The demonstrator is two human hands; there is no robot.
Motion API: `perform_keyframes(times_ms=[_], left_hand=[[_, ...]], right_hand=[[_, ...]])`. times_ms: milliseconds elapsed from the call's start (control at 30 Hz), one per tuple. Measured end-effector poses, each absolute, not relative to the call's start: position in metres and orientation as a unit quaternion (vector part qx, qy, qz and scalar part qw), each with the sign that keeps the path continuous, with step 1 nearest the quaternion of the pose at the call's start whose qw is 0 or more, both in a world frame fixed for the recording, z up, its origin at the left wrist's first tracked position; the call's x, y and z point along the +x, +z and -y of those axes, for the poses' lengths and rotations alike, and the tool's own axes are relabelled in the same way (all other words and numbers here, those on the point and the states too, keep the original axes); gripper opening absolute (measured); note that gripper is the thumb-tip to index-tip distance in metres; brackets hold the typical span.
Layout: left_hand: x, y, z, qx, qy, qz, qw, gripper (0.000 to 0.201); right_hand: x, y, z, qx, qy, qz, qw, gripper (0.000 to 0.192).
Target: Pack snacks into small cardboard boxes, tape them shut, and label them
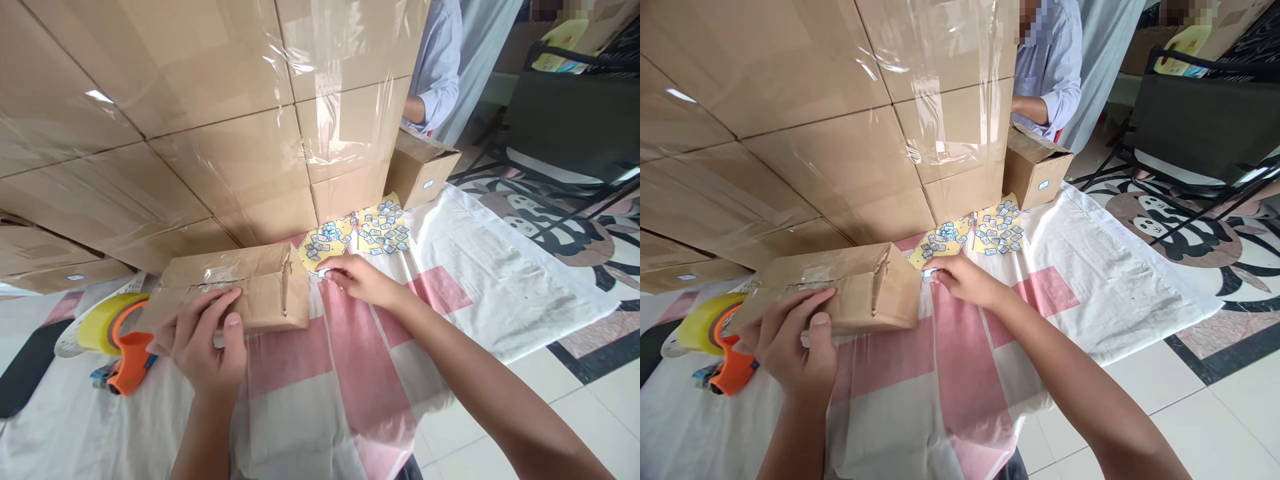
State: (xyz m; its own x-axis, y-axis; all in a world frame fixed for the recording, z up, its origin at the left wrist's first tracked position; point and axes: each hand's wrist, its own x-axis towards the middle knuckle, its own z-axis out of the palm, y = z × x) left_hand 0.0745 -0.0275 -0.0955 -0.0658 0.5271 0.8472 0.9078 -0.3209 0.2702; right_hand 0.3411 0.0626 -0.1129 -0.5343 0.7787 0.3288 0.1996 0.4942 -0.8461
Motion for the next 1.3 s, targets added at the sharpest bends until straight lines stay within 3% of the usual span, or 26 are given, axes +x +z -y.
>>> perform_keyframes(times_ms=[100,300,500,600,967,1133,1300], left_hand=[[0.066,-0.096,0.026,-0.654,-0.489,0.546,0.189,0.025],[0.059,-0.098,0.023,-0.663,-0.488,0.535,0.19,0.026],[0.061,-0.098,0.023,-0.653,-0.494,0.541,0.191,0.026],[0.061,-0.097,0.023,-0.654,-0.495,0.54,0.189,0.026],[0.057,-0.096,0.022,-0.672,-0.475,0.528,0.211,0.026],[0.059,-0.096,0.02,-0.667,-0.489,0.517,0.219,0.028],[0.056,-0.095,0.022,-0.669,-0.473,0.535,0.208,0.028]], right_hand=[[0.331,-0.111,-0.054,-0.264,0.376,0.82,0.341,0.029],[0.32,-0.109,-0.048,-0.211,0.283,0.87,0.345,0.021],[0.311,-0.118,-0.048,-0.246,0.299,0.867,0.313,0.006],[0.309,-0.121,-0.048,-0.231,0.288,0.877,0.308,0.007],[0.302,-0.12,-0.05,-0.248,0.097,0.914,0.305,0.013],[0.3,-0.125,-0.05,-0.28,0.194,0.877,0.339,0.005],[0.295,-0.129,-0.053,-0.393,0.34,0.768,0.373,0.051]])
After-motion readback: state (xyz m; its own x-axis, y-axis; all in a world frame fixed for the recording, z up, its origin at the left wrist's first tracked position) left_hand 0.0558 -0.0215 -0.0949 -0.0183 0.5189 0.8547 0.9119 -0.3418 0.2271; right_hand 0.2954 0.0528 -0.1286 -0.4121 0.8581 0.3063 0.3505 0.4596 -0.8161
